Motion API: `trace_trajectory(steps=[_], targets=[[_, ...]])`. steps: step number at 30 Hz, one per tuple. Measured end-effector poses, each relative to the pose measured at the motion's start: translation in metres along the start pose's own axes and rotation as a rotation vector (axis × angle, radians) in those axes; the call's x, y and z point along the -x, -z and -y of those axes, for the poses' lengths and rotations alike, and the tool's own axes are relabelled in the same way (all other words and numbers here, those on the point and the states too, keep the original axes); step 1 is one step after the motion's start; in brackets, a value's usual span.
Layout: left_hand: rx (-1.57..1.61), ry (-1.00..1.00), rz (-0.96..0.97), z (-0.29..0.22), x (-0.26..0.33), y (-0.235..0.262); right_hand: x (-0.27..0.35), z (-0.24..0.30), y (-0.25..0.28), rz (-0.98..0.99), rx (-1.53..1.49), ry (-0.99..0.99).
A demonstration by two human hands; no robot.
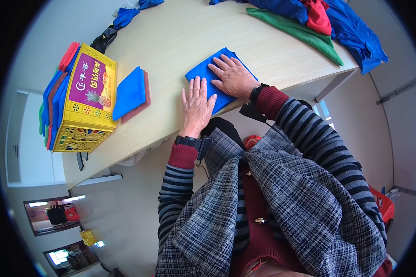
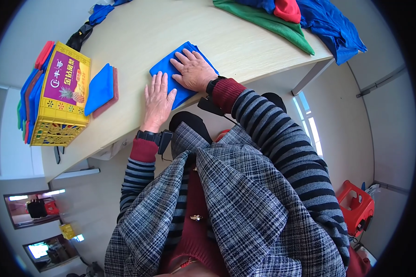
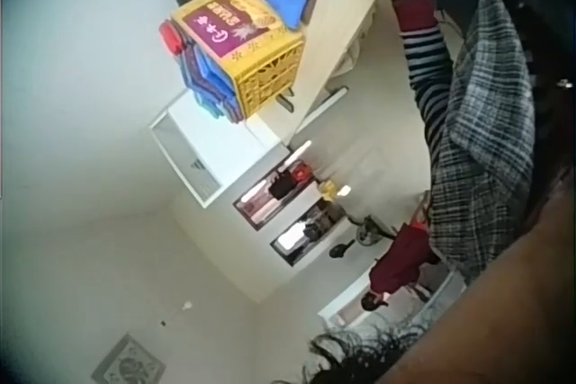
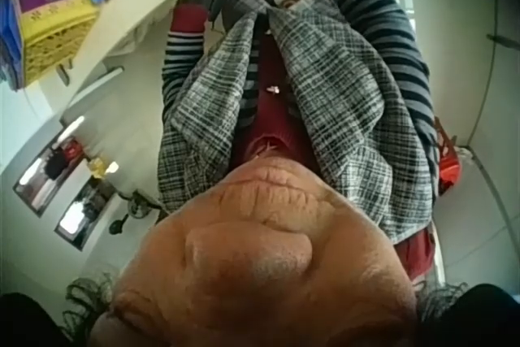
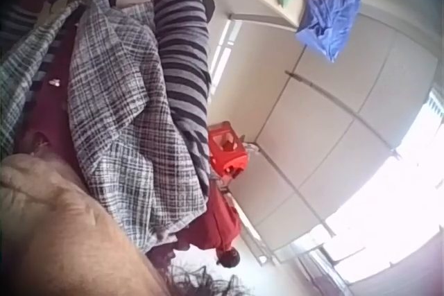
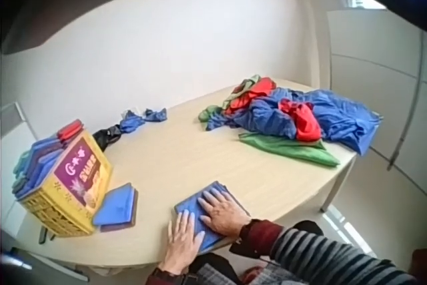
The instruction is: The person picks up a blue cloth from a pile, spreads it out on the table, and folds it into a square before placing it onto a stack next to a yellow crate.
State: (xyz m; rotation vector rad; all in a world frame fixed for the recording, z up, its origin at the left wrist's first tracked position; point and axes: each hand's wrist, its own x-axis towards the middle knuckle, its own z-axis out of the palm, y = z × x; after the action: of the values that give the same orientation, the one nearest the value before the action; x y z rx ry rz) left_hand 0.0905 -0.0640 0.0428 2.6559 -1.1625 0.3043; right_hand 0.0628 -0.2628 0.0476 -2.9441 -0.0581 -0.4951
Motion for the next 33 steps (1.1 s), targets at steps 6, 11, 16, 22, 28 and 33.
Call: trace_trajectory(steps=[6,11,16,22,28,33], targets=[[-0.039,-0.062,-0.063,-0.011,0.01,0.001,0.0,-0.011,0.007,0.016,-0.001,0.129],[0.026,-0.184,-0.071,-0.017,0.018,0.006,0.0,-0.02,0.009,0.006,-0.018,0.211],[0.054,-0.23,-0.04,-0.021,0.028,0.013,0.004,-0.023,0.028,0.091,-0.141,0.241],[-0.11,-0.166,-0.082,-0.046,0.026,0.011,0.032,-0.004,0.039,-0.071,-0.178,0.031],[-0.076,-0.146,-0.038,-0.082,0.014,0.02,0.008,-0.028,0.03,-0.045,-0.294,0.08],[0.094,-0.259,-0.134,-0.075,0.012,0.023,0.005,-0.027,0.034,0.05,-0.291,0.088]])
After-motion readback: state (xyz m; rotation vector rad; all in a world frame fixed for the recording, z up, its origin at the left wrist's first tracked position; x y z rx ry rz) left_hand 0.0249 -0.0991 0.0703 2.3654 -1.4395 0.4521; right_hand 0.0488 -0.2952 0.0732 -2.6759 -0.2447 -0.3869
